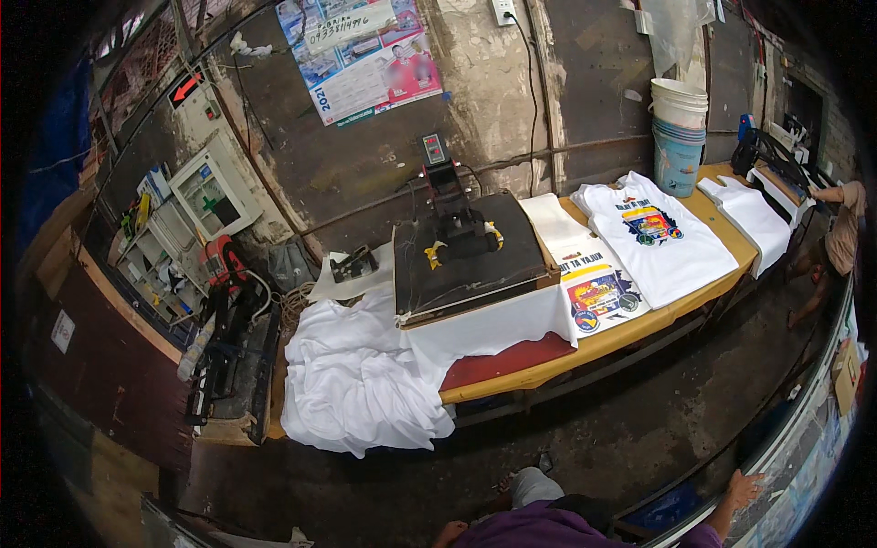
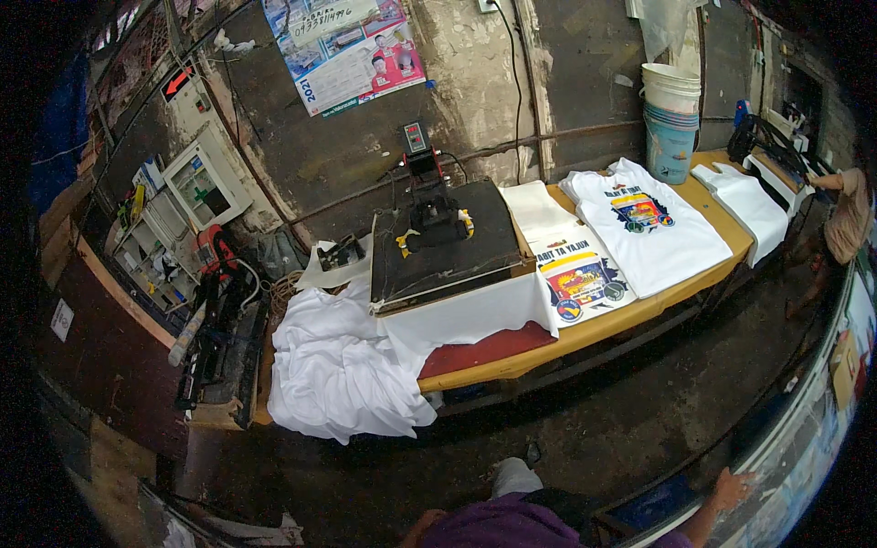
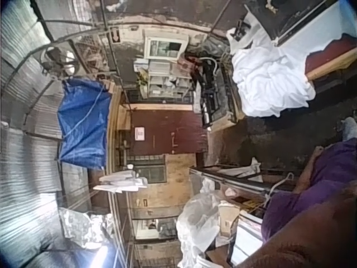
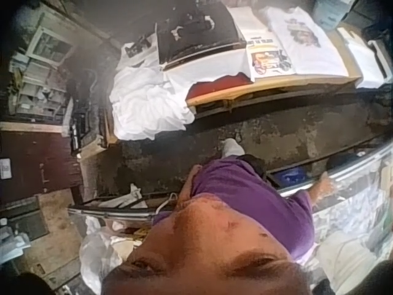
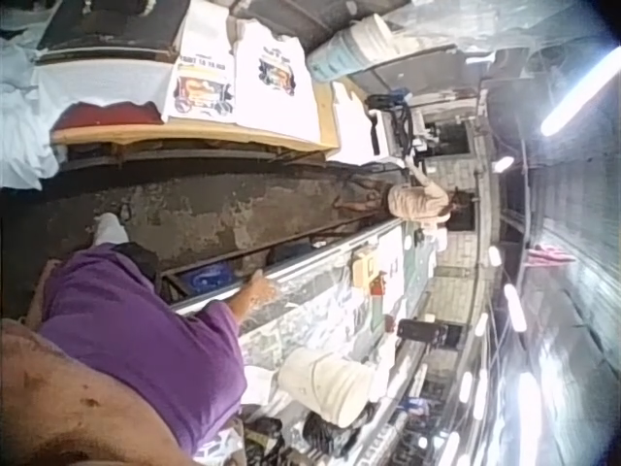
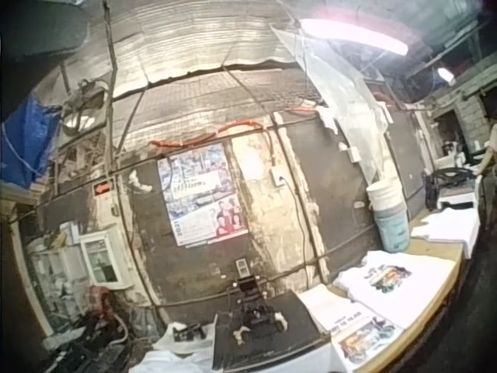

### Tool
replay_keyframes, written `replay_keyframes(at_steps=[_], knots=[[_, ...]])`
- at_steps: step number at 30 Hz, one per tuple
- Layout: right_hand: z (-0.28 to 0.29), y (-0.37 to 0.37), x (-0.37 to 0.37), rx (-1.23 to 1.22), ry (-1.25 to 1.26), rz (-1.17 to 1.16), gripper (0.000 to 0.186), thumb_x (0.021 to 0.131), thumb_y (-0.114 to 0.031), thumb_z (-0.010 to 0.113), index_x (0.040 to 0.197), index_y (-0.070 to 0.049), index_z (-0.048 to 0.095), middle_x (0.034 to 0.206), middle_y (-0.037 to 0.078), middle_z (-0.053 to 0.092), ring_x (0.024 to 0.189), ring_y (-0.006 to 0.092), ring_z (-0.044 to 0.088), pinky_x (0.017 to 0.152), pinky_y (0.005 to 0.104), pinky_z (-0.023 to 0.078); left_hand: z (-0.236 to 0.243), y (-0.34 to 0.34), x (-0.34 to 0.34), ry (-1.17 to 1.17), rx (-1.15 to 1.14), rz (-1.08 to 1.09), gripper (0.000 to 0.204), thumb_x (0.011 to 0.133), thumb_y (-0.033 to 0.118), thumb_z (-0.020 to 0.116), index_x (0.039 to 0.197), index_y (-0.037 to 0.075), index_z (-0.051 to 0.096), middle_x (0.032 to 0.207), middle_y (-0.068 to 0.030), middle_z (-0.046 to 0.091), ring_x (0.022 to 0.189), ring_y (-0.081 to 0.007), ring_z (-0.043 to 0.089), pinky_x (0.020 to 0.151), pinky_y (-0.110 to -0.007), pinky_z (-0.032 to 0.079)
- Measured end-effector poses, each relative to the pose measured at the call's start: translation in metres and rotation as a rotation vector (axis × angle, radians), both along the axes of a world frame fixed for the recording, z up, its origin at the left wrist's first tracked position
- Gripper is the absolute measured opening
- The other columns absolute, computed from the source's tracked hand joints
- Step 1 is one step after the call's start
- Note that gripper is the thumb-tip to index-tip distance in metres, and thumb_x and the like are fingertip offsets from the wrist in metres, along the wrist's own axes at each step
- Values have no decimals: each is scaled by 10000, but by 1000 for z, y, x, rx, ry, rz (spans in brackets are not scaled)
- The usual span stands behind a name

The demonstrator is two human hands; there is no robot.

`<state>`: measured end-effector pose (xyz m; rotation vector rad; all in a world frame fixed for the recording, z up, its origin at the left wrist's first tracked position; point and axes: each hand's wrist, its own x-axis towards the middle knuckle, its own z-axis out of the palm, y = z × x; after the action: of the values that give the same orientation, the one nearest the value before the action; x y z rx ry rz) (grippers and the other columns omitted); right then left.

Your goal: The recorder uses a heat press machine to print colorful designs onto white t-shirts, including aligning the shirt and design, pressing, and removing the protective paper.

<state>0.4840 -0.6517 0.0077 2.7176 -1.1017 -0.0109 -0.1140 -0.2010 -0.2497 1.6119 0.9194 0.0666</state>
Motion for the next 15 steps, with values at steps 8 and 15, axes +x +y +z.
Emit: replay_keyframes(at_steps=[8, 15], knots=[[29, 28, -10, 51, 45, -69, 825, 838, -470, 565, 1466, -224, 90, 1440, 223, 266, 1280, 384, 350, 980, 509, 380, 9, -6, 9, -49, 85, -35, 201, 810, 170, 553, 916, 51, 676, 868, -16, 656, 828, -167, 586, 758, -331, 477], [20, 17, -4, 130, 93, -57, 783, 867, -444, 545, 1464, -220, 92, 1434, 228, 272, 1279, 391, 339, 979, 536, 362, 13, 5, 4, 38, -246, 135, 210, 825, 195, 558, 956, 98, 690, 920, -114, 668, 852, -193, 598, 790, -352, 483]])
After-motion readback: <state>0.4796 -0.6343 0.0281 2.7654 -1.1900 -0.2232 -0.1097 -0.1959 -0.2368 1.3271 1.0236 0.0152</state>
